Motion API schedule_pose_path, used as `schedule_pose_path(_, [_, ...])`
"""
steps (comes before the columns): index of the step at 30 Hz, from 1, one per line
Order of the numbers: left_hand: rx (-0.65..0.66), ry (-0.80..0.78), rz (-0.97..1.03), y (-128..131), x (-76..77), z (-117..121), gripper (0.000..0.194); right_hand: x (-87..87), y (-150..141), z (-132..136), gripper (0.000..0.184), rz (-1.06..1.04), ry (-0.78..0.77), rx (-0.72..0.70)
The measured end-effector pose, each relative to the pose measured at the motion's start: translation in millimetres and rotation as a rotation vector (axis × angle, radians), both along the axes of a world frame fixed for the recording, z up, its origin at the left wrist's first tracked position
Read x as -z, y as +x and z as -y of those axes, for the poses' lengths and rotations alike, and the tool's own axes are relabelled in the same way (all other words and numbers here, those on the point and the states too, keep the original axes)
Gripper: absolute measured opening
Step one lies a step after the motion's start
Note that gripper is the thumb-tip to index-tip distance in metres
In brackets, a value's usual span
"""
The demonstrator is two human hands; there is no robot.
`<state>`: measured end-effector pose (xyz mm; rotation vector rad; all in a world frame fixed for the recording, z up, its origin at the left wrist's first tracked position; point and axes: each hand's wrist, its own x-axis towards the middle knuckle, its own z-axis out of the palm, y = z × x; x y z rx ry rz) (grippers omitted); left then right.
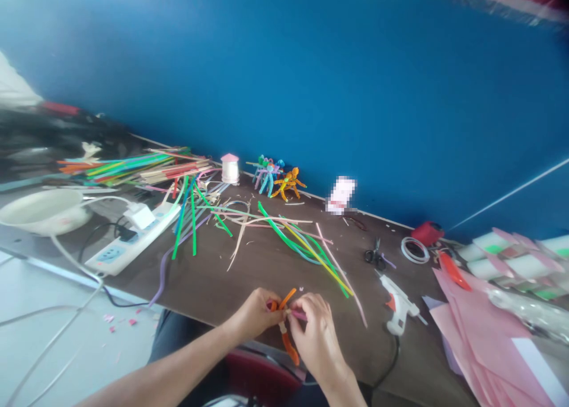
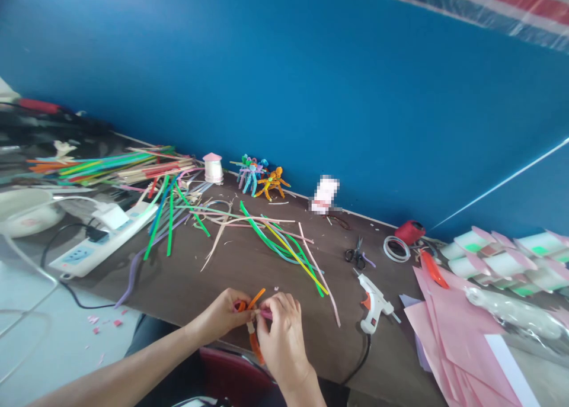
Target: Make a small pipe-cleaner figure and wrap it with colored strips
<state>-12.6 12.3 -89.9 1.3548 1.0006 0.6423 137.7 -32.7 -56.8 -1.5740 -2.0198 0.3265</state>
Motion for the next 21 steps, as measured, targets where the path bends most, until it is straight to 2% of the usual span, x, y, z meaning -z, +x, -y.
schedule_pose_path(6, [0.033, 0.112, -0.033, -1.1, -7.3, 2.1, 0.027, 4.4, -0.8, 0.3, 0.014, 0.03, -0.023, 0.025])
schedule_pose_path(14, [0.031, 0.179, -0.141, -2.3, -8.5, 3.4, 0.033, 3.4, -5.6, 0.0, 0.014, 0.105, -0.043, 0.066])
schedule_pose_path(21, [0.013, 0.23, -0.268, -0.5, -6.1, 1.4, 0.028, -3.2, -5.9, -0.7, 0.011, 0.198, -0.057, 0.063])
